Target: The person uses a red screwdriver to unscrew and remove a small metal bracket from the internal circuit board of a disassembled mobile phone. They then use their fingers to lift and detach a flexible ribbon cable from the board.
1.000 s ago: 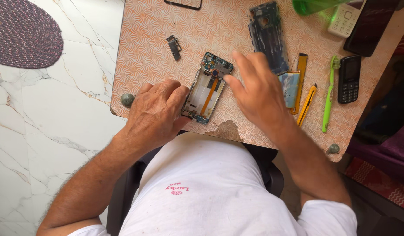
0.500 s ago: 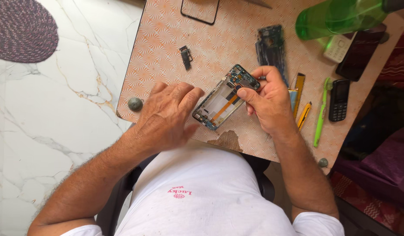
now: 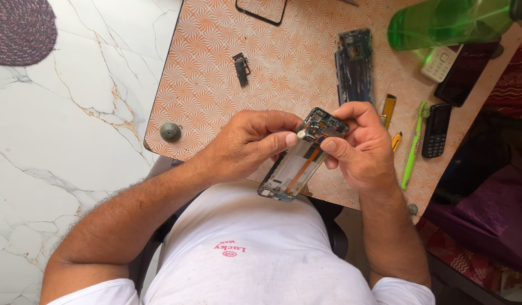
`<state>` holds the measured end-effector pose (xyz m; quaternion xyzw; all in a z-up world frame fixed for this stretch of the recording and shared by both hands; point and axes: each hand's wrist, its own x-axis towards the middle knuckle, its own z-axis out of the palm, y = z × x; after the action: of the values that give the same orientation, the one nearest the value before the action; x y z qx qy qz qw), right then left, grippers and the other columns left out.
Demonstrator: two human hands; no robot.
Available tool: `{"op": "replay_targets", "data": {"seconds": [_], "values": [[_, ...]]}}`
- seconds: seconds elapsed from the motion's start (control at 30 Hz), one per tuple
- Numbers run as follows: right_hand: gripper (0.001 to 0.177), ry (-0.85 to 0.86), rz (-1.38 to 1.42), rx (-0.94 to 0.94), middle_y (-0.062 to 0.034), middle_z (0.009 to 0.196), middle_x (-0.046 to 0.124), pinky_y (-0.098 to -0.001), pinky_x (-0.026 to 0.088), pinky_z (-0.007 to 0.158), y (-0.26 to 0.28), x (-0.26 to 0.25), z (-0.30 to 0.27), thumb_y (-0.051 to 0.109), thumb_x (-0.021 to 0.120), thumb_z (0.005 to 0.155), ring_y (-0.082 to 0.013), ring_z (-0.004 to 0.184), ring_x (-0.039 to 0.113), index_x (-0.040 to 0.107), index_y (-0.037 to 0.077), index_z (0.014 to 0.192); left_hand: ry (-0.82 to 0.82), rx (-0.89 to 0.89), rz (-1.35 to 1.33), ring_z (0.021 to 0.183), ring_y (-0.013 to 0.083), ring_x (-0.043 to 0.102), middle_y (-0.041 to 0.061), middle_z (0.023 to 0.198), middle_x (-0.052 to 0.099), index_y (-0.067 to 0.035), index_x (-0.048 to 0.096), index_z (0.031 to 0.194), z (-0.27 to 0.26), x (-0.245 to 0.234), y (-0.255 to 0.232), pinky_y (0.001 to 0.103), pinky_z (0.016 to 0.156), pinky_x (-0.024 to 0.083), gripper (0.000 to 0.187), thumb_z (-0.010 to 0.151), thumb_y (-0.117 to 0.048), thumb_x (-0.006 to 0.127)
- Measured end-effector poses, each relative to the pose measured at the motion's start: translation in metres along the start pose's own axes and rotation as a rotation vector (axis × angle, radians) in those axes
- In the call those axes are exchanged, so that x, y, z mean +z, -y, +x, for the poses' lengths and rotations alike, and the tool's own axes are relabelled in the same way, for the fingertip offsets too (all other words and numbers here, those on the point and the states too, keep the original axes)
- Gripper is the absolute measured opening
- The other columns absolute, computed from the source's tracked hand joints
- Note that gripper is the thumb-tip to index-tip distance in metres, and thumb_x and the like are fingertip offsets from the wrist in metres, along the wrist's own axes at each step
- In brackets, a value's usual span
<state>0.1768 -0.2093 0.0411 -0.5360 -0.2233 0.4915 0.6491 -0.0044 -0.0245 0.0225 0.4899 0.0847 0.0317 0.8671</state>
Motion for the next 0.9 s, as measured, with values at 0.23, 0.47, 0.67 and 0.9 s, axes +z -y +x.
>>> {"op": "replay_targets", "data": {"seconds": [0.23,0.47,0.67,0.9], "values": [[0.041,0.020,0.026,0.006,-0.0137,0.106,0.071,-0.0221,0.057,0.060,-0.006,0.000,0.003,-0.004,0.074,0.096,-0.0100,0.076,0.065,0.050,0.000,0.130,-0.104,-0.054,0.093,0.078,0.0087,0.071,0.005,0.093,0.077,-0.001,0.074,0.120,0.007,-0.010,0.010,0.026,0.068,0.063,0.033,0.103,-0.026,0.060],[0.042,0.003,0.046,0.031,-0.0128,0.105,0.070,-0.0214,0.057,0.059,-0.013,-0.002,0.007,-0.004,0.074,0.096,-0.0103,0.078,0.066,0.050,0.000,0.130,-0.076,-0.067,0.078,0.080,0.0088,0.071,0.006,0.096,0.077,0.000,0.074,0.119,0.009,-0.015,0.009,0.027,0.069,0.062,0.033,0.101,-0.026,0.066],[0.041,-0.019,0.060,0.045,-0.0131,0.105,0.070,-0.0218,0.057,0.059,-0.014,0.000,0.009,-0.004,0.074,0.096,-0.0105,0.075,0.065,0.050,0.000,0.129,-0.106,-0.054,0.142,0.076,0.0091,0.066,0.008,0.088,0.072,0.000,0.073,0.119,0.010,-0.013,0.001,0.027,0.066,0.059,0.029,0.102,-0.023,0.065],[0.041,-0.130,-0.050,-0.032,-0.0141,0.100,0.071,-0.0220,0.057,0.057,-0.007,0.015,0.001,-0.005,0.073,0.096,-0.0096,0.067,0.064,0.047,0.001,0.127,-0.249,0.522,0.721,0.093,0.0199,0.076,0.015,0.117,0.069,0.004,0.060,0.115,0.000,-0.003,-0.023,0.028,0.075,0.061,0.027,0.095,-0.007,0.073]]}}
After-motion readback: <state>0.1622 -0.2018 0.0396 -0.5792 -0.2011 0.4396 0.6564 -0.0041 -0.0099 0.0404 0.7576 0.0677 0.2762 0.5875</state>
